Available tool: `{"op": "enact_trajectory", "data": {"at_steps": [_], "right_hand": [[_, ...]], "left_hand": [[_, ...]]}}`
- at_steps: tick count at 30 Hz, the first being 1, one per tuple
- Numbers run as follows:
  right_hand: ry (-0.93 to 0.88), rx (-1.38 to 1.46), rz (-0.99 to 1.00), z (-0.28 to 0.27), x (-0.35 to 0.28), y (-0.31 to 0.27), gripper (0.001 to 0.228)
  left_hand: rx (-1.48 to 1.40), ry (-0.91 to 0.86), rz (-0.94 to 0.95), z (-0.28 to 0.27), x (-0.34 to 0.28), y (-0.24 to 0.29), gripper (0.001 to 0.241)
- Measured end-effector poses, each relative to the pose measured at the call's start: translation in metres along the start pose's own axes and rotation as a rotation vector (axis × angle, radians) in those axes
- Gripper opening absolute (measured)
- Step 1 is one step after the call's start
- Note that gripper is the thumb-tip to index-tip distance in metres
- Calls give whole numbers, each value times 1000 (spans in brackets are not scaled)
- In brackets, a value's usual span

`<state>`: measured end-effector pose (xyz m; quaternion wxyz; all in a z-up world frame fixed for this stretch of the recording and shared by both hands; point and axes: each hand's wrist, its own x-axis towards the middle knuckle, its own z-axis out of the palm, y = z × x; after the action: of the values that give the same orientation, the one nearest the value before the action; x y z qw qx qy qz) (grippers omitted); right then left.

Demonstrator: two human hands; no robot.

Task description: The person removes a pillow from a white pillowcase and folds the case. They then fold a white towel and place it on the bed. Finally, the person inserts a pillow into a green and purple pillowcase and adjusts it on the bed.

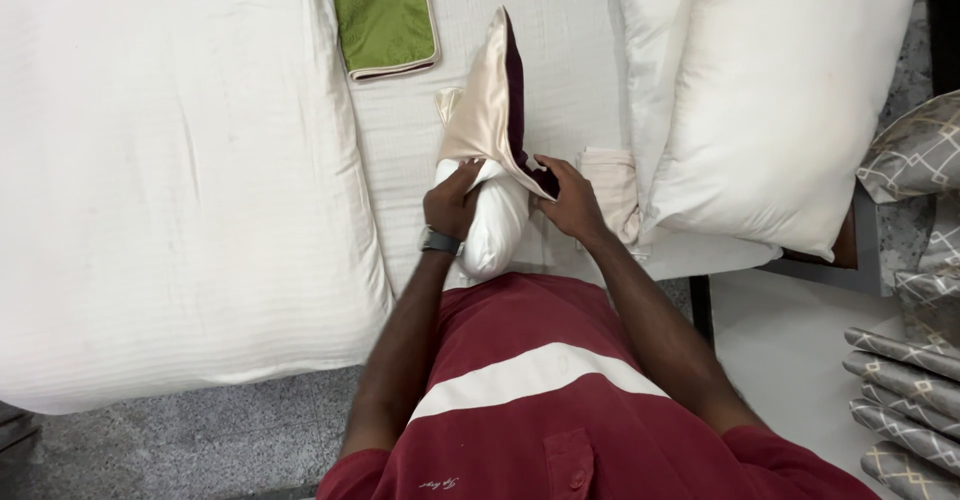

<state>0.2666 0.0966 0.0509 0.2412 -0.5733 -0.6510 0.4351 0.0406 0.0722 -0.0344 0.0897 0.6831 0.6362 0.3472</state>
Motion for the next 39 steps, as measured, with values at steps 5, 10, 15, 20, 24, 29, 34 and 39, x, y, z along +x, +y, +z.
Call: {"op": "enact_trajectory", "data": {"at_steps": [5,10,15,20,24,29,34,39], "right_hand": [[2,17,-93,30,29,103,44],[-5,-90,-174,33,31,35,25],[-583,-572,-98,43,-2,-57,28],[-780,-98,-127,56,-23,-35,43],[-451,-174,-405,58,-6,28,58],[-401,-639,-116,46,29,31,73],[-319,-504,-45,56,86,106,68],[-320,-323,400,94,108,161,85]], "left_hand": [[-405,-114,53,-32,2,-10,47],[-643,164,-404,-3,-19,-23,33],[-628,270,-597,36,-61,-80,36],[-417,129,-839,38,-90,-150,32],[-265,-44,-1108,-19,-98,-143,38],[-117,56,-619,-38,-98,-134,55],[-24,-289,-285,-51,-53,-54,79],[262,-544,30,-12,-66,-30,100]]}}
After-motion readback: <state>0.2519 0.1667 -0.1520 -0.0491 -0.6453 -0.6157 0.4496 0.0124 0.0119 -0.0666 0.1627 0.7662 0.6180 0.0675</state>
